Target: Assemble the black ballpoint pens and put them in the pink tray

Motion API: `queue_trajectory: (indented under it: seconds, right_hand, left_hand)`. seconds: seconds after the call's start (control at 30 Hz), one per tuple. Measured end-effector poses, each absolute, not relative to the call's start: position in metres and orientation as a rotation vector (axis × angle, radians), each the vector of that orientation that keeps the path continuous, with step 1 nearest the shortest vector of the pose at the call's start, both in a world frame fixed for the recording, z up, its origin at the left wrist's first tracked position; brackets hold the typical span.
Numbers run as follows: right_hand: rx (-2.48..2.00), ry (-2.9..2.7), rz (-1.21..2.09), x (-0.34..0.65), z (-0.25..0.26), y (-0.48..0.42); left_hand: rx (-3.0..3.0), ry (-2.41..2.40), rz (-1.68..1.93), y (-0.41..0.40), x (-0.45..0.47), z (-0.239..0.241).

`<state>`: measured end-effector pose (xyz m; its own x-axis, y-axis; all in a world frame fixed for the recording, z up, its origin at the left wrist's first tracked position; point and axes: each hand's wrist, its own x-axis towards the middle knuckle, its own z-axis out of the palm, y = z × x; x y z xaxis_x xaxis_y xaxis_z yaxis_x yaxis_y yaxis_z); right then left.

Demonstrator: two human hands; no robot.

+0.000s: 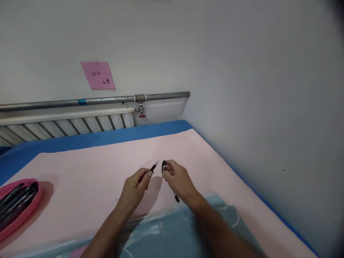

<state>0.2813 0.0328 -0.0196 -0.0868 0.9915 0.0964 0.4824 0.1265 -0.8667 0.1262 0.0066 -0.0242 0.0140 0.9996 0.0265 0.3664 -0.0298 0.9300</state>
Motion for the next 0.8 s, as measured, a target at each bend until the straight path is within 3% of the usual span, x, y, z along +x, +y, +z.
queue_trajectory:
  seconds: [0.1,0.23,0.8]
  right_hand:
    - [-1.131,-1.147,1.212,0.2861,-0.0125,0.0393]
    - [-0.908,-0.86,1.314,0.2841,-0.0107,0.0405]
    - [-1.006,-1.209,1.468,0.2778,-0.0133,0.0317]
  left_hand:
    - [1.443,1.398,1.009,0.0068,0.1281,-0.0267]
    - [1.431,1.345,0.956,0.0051,0.1307,-0.0254]
    - [1.382,1.275,0.93,0.0038,0.1332,-0.0246]
